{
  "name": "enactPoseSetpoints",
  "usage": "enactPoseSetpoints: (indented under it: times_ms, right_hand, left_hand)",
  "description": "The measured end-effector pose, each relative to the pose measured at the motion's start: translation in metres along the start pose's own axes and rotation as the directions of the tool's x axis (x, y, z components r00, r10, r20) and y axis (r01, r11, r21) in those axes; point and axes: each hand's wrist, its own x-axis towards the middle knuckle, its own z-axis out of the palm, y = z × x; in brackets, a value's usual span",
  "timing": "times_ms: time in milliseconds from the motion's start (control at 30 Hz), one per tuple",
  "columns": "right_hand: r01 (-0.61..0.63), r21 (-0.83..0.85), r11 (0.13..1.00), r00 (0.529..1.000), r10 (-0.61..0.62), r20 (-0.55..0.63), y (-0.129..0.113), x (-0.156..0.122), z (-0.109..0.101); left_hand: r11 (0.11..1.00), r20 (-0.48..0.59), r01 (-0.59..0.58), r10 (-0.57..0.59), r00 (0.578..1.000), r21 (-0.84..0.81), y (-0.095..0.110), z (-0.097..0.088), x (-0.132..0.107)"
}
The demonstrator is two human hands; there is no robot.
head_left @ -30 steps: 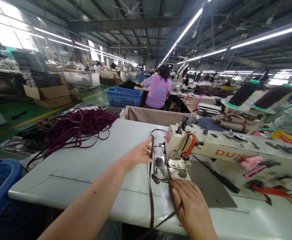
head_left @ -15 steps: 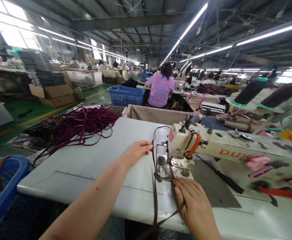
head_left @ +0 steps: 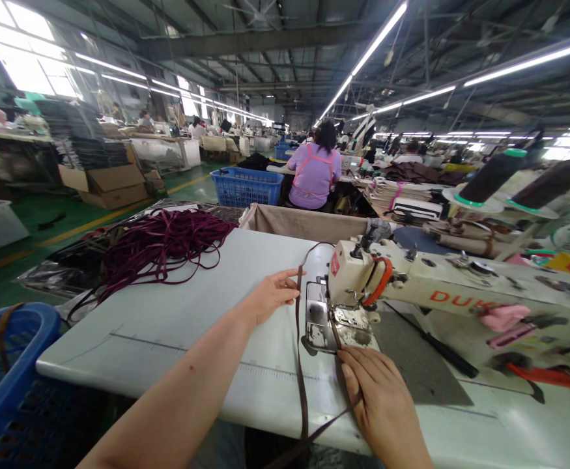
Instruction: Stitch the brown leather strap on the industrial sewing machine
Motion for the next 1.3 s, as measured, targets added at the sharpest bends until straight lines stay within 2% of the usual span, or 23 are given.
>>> enactPoseSetpoints:
  times_ms: [400,533,600,700,800,900,1000,1133,1300]
  right_hand:
    - [0.007,-0.005,1.0,1.0,-0.007,-0.002,0.001,-0.003,0.003]
    - [-0.001,0.005,1.0,1.0,0.001,-0.004,0.001,-0.002,0.003]
    - [-0.002,0.01,1.0,1.0,0.002,-0.007,0.001,-0.002,0.003]
    - [-0.004,0.012,1.0,1.0,0.005,-0.013,0.001,-0.002,0.003]
    - [-0.013,0.013,1.0,1.0,0.013,0.0,0.0,-0.003,0.003]
    - [-0.015,0.019,1.0,1.0,0.015,0.018,0.0,-0.003,0.003]
    - [-0.021,0.021,1.0,1.0,0.021,0.021,0.0,-0.004,0.004]
    - [-0.034,0.027,0.999,0.999,0.033,0.029,-0.001,-0.005,0.003]
    - [-0.038,0.033,0.999,0.999,0.037,0.029,-0.001,-0.005,0.002]
  left_hand:
    - [0.998,-0.013,0.002,-0.001,1.0,0.065,0.006,0.003,-0.004]
    - [0.999,-0.017,0.025,-0.024,1.0,0.042,0.006,0.004,-0.005]
    - [0.996,-0.069,0.083,-0.081,0.994,0.017,0.005,0.005,-0.004]
    - [0.984,-0.229,0.176,-0.168,0.959,0.014,0.0,0.003,0.001]
    - [0.978,-0.363,0.201,-0.168,0.917,0.054,-0.008,-0.005,0.007]
    - [0.97,-0.434,0.224,-0.162,0.886,0.096,-0.014,-0.013,0.012]
    - [0.962,-0.388,0.255,-0.198,0.9,0.101,-0.01,-0.015,0.011]
    - [0.961,-0.231,0.264,-0.24,0.943,0.079,0.001,-0.01,0.002]
    - [0.975,-0.077,0.161,-0.151,0.986,0.152,0.003,-0.008,-0.002]
